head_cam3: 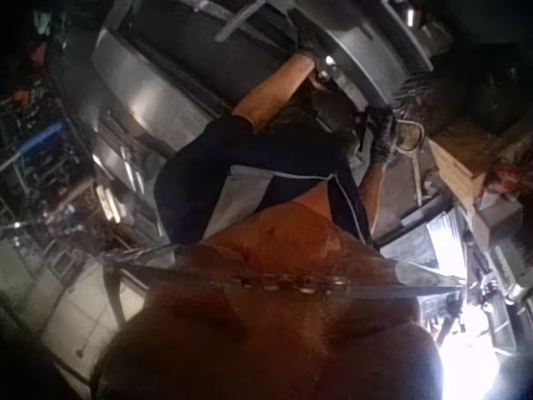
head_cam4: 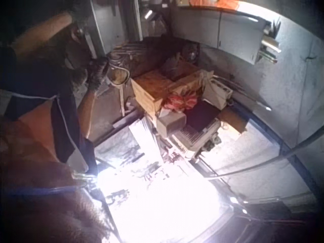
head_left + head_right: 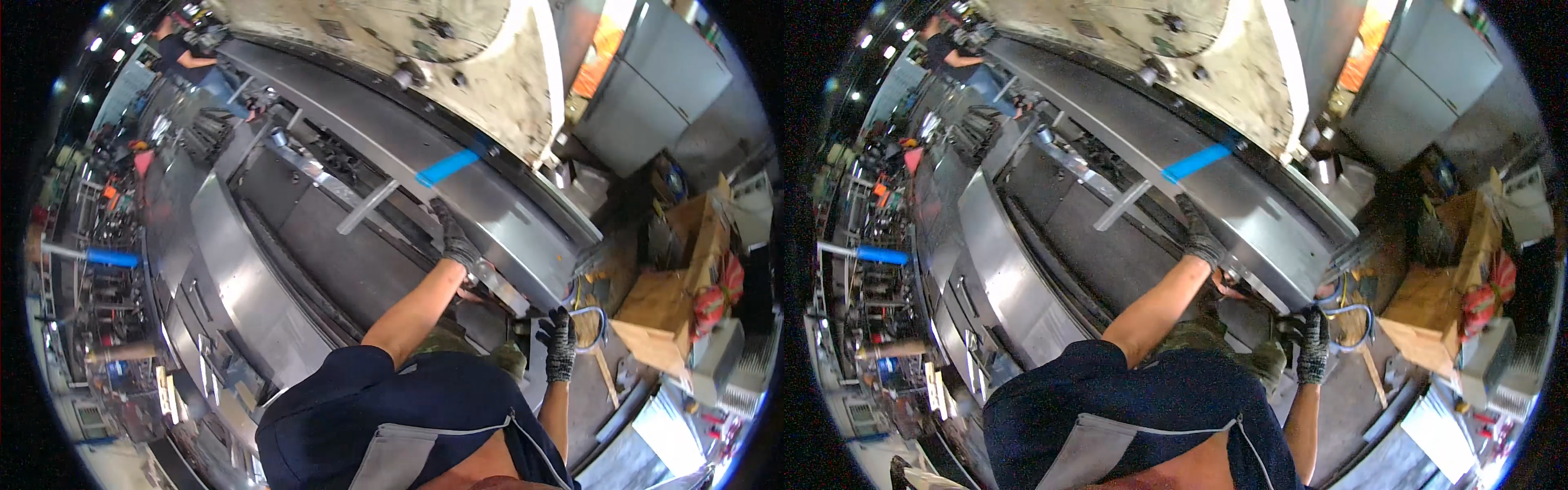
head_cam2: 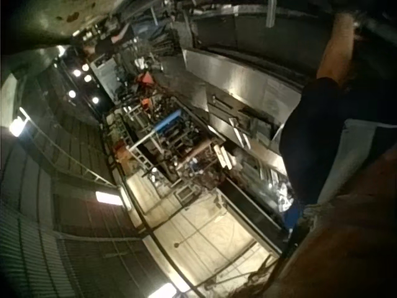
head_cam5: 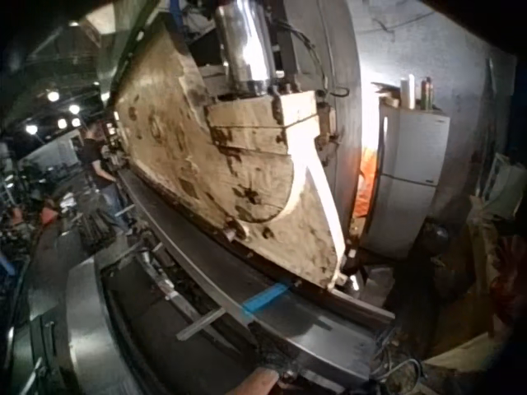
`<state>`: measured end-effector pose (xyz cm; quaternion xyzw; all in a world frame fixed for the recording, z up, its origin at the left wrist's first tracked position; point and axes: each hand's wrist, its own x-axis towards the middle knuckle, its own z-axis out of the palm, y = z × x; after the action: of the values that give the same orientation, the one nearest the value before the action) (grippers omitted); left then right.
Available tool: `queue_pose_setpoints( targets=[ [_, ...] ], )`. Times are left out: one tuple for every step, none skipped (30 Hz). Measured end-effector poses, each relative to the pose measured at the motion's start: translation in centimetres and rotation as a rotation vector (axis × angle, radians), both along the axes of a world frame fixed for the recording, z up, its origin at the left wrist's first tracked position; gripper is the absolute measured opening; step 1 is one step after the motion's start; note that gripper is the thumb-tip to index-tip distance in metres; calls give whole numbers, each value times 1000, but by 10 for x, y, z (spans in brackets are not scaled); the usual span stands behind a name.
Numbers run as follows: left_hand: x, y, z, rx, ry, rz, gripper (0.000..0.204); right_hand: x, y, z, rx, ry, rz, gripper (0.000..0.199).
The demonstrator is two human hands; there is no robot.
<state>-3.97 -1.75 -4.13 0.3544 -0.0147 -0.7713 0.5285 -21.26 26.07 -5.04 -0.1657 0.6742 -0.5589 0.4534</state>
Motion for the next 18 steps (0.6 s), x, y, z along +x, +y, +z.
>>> queue_pose_setpoints(
  targets=[
    [-2,3,9,49,-51,13,93,5,-18,15,-40,79,69,49],
    [2,2,2,51,47,-33,94,21,-32,30,-138,4,-69,41],
    [4,-1,-2,43,144,-79,95,25,-44,38,-161,10,-11,42],
    [1,0,13,-69,126,-41,95,30,-51,46,-115,-71,-27,44],
    [3,1,18,-69,237,-67,91,37,-59,54,-66,-152,-41,46],
    [5,2,36,28,233,-86,90,44,-69,59,-65,-177,-157,38],
    [7,4,51,129,232,-102,89,39,-69,30,-169,206,-73,32],
    [10,4,49,76,233,-122,88,35,-69,2,-248,609,-58,27],
    [14,4,44,27,232,-134,87,39,-75,15,-207,404,-95,23],
    [15,2,43,-74,284,-144,87,42,-81,31,-166,203,-161,25],
    [18,-7,40,-9,228,-130,88,46,-87,49,-126,13,-246,33],
    [20,-15,30,63,176,-121,88,41,-88,48,-85,132,-198,41],
    [25,-23,20,134,115,-108,89,36,-85,43,-45,242,-145,49],
    [27,-35,11,100,103,-26,89,33,-82,36,-36,340,-174,48],
    [32,-50,13,65,103,-9,88,29,-82,24,-32,433,-212,47],
    [41,-63,16,38,100,2,86,20,-79,16,34,323,-195,45],
    [46,-71,18,10,98,12,84,18,-76,4,12,382,-220,42],
    [47,-75,19,12,89,18,84,17,-77,-4,-14,444,-242,39]
  ],
)
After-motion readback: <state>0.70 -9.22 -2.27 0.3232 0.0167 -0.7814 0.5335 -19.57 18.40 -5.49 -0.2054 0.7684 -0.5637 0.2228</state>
